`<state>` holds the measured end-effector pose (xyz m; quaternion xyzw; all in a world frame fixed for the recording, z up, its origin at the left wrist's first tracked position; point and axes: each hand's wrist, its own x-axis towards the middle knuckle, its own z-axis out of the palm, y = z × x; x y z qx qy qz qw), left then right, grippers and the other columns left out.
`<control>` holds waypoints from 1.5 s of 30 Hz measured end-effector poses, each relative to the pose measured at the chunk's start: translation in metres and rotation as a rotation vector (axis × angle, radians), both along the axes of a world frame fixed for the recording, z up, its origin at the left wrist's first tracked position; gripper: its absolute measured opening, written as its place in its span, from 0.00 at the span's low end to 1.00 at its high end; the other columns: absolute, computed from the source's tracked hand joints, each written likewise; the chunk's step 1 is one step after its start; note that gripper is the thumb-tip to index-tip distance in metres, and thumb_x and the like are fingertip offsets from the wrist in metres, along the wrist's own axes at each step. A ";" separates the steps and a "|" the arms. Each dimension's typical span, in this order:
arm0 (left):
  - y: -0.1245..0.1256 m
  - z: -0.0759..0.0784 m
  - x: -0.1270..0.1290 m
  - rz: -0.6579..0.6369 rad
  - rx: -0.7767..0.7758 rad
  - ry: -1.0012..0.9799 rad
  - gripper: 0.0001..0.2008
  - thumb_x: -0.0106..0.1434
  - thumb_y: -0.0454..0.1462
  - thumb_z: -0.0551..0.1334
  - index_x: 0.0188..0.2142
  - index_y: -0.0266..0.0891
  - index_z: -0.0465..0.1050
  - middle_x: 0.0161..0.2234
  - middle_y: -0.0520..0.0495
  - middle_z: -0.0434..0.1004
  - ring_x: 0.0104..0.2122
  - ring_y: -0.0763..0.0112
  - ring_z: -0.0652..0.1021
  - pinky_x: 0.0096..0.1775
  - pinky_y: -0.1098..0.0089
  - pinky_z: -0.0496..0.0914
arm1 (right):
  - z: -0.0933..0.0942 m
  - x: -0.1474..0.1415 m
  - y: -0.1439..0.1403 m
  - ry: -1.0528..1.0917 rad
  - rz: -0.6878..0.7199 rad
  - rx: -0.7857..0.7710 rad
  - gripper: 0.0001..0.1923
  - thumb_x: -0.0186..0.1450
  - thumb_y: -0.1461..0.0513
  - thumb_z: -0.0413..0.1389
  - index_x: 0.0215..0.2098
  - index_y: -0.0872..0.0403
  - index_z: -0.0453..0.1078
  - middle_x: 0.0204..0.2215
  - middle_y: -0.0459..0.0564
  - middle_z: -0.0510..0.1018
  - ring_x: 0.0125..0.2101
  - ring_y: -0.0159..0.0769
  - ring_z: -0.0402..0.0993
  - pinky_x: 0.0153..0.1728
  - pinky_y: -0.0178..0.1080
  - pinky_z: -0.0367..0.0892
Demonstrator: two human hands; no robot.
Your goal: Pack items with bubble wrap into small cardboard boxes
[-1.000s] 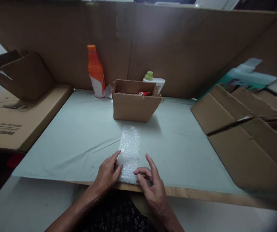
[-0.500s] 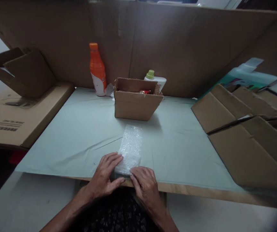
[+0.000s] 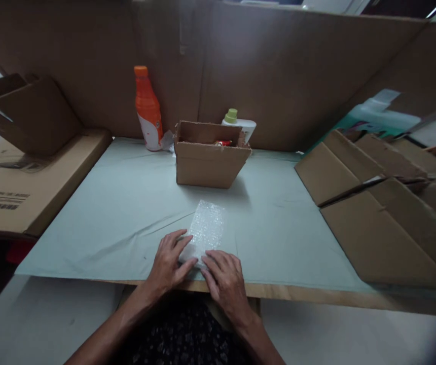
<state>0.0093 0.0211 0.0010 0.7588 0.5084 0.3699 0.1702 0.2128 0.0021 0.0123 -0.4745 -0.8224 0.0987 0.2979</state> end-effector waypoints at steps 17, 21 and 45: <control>0.009 0.004 0.007 -0.095 -0.012 -0.002 0.23 0.66 0.38 0.60 0.60 0.41 0.66 0.58 0.37 0.70 0.57 0.52 0.70 0.57 0.50 0.65 | -0.003 0.004 0.014 0.104 -0.106 -0.138 0.13 0.71 0.60 0.54 0.52 0.49 0.74 0.43 0.52 0.83 0.43 0.44 0.77 0.46 0.47 0.69; 0.010 0.005 0.006 -0.147 -0.094 -0.029 0.23 0.67 0.34 0.57 0.62 0.40 0.64 0.48 0.41 0.77 0.47 0.58 0.74 0.51 0.55 0.69 | 0.000 0.009 0.014 0.117 -0.139 -0.182 0.14 0.71 0.59 0.53 0.53 0.49 0.74 0.45 0.52 0.83 0.44 0.44 0.77 0.44 0.45 0.70; 0.024 0.030 0.035 -0.292 -0.576 -0.372 0.14 0.65 0.41 0.60 0.47 0.40 0.77 0.39 0.46 0.81 0.38 0.63 0.78 0.42 0.68 0.70 | 0.033 0.036 0.054 0.500 0.051 -0.639 0.28 0.59 0.56 0.65 0.57 0.51 0.72 0.47 0.54 0.80 0.38 0.40 0.77 0.41 0.39 0.73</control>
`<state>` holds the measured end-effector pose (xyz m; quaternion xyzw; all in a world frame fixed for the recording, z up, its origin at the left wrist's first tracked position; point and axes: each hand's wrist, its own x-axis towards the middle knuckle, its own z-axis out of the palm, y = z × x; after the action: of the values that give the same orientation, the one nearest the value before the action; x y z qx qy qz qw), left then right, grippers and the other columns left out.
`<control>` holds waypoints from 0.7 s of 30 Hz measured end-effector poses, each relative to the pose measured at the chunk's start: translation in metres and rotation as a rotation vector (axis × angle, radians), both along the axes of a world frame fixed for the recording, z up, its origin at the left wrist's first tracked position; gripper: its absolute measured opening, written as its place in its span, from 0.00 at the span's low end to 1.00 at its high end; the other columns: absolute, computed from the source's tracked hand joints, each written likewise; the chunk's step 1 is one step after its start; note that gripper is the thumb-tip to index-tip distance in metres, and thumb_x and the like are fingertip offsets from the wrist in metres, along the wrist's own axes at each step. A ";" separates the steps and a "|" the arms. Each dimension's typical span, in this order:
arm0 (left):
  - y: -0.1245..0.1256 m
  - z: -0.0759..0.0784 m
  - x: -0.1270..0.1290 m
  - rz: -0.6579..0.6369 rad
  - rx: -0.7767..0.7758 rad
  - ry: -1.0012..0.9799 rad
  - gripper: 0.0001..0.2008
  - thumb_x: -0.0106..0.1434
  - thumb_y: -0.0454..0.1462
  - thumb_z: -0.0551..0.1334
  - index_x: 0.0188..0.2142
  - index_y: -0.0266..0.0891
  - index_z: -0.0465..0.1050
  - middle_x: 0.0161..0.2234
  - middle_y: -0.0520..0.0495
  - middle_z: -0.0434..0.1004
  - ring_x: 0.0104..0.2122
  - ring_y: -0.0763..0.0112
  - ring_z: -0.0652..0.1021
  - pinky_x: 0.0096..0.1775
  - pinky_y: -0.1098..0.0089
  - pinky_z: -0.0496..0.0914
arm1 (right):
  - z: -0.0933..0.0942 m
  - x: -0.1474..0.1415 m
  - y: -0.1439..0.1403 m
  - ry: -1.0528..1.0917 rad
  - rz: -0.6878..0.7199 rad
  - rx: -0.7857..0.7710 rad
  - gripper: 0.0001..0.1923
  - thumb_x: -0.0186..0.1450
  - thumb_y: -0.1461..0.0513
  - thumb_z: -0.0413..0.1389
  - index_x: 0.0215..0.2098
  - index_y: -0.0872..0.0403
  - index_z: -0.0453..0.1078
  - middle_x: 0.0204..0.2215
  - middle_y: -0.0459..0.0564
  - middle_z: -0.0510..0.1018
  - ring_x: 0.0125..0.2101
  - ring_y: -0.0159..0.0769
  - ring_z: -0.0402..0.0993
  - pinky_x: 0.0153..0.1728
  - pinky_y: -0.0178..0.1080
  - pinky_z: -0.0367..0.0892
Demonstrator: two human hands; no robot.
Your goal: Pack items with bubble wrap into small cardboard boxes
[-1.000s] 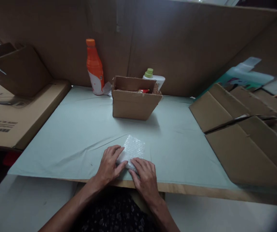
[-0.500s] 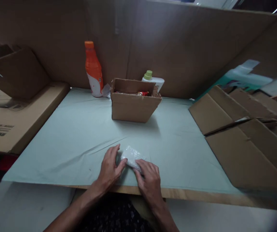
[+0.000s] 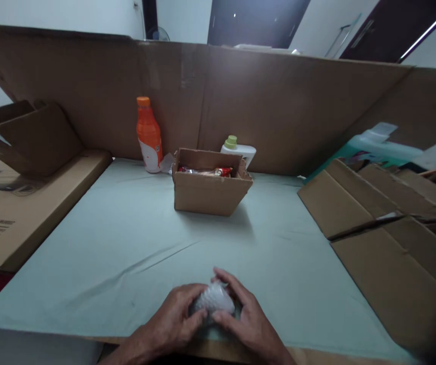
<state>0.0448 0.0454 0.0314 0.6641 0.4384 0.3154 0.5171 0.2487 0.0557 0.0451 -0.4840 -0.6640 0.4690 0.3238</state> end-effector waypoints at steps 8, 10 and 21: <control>0.106 0.061 -0.030 0.190 0.796 0.453 0.22 0.65 0.44 0.64 0.56 0.38 0.71 0.60 0.33 0.70 0.61 0.47 0.68 0.58 0.48 0.65 | 0.024 0.025 0.042 -0.129 0.004 0.102 0.07 0.64 0.57 0.61 0.34 0.51 0.77 0.29 0.47 0.81 0.29 0.37 0.77 0.32 0.35 0.71; 0.151 0.084 -0.036 0.337 0.972 0.576 0.25 0.64 0.38 0.64 0.60 0.35 0.67 0.65 0.31 0.63 0.67 0.45 0.59 0.63 0.43 0.57 | 0.032 0.035 0.055 -0.138 -0.019 0.147 0.08 0.63 0.56 0.61 0.35 0.51 0.78 0.29 0.48 0.82 0.29 0.38 0.78 0.32 0.35 0.73; 0.138 0.103 -0.061 0.147 0.951 0.611 0.09 0.68 0.28 0.55 0.37 0.40 0.72 0.35 0.50 0.79 0.42 0.65 0.78 0.63 0.46 0.55 | 0.110 0.080 0.104 -0.025 -0.469 0.506 0.16 0.62 0.56 0.65 0.48 0.44 0.74 0.37 0.44 0.81 0.26 0.32 0.77 0.25 0.30 0.74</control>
<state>-0.0161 0.1830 0.1339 0.8526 0.4228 0.3068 -0.0123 0.3288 0.1600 0.1556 -0.5336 -0.6339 0.1963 0.5243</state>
